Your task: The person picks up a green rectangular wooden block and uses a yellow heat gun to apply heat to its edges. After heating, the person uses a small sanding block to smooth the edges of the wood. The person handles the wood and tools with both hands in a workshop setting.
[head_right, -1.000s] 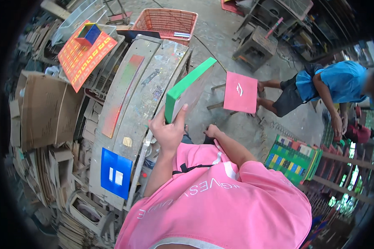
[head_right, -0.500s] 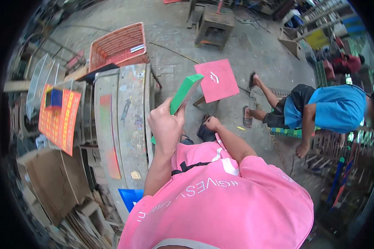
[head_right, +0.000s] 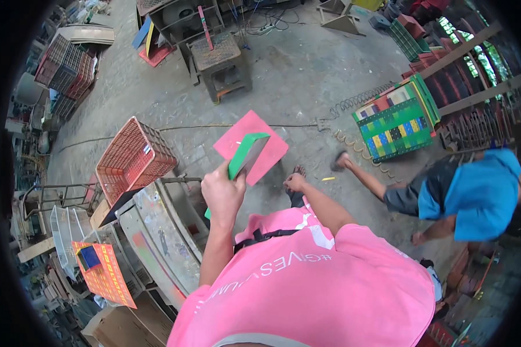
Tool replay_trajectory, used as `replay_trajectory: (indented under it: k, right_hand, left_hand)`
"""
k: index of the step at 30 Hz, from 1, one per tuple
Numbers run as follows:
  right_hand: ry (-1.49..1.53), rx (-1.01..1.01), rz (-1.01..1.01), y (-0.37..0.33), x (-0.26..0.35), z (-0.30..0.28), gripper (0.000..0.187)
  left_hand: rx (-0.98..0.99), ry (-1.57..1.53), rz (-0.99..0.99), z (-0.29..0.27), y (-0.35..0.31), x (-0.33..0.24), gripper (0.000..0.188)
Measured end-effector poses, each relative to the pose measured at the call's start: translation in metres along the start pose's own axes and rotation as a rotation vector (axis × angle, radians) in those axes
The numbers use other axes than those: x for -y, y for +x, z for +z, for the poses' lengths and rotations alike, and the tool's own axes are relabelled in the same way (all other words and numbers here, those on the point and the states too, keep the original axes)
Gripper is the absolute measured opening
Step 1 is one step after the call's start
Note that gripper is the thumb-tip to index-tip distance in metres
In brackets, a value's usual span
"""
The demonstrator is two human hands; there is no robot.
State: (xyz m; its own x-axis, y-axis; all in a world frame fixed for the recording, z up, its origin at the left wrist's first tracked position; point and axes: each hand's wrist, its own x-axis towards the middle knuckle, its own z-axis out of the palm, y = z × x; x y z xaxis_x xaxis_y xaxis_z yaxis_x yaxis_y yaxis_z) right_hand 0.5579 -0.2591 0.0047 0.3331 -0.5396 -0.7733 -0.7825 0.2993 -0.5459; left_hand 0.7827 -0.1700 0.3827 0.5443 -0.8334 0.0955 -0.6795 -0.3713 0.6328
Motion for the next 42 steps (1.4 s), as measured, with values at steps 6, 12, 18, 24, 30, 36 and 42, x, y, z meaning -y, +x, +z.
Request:
replay_trajectory:
  k: [6, 12, 18, 24, 30, 36, 42]
  right_hand:
    - [0.283, -0.335, -0.464, -0.013, 0.059, -0.185, 0.018]
    - [0.638, -0.736, -1.084, -0.111, 0.204, -0.313, 0.045]
    - [0.698, -0.822, -1.247, -0.149, 0.268, -0.318, 0.082]
    - [0.772, -0.882, -1.304, -0.159, 0.300, -0.313, 0.083]
    - [0.714, -0.885, -1.415, -0.171, 0.328, -0.307, 0.083]
    - [0.648, -0.934, -1.445, -0.182, 0.341, -0.306, 0.082]
    - [0.564, -0.979, -1.476, -0.181, 0.339, -0.322, 0.076]
  left_hand:
    - [0.102, -0.026, 0.189, 0.083, 0.097, -0.086, 0.018]
    - [0.195, 0.004, 0.345, 0.109, 0.145, -0.158, 0.019]
    - [0.222, -0.044, 0.490, 0.105, 0.157, -0.193, 0.021]
    - [0.194, -0.118, 0.494, 0.075, 0.157, -0.198, 0.029]
    - [0.118, -0.160, 0.508, 0.048, 0.159, -0.190, 0.032]
    - [0.104, -0.220, 0.518, 0.040, 0.162, -0.186, 0.034]
    - [0.095, -0.278, 0.513, 0.055, 0.166, -0.190, 0.035]
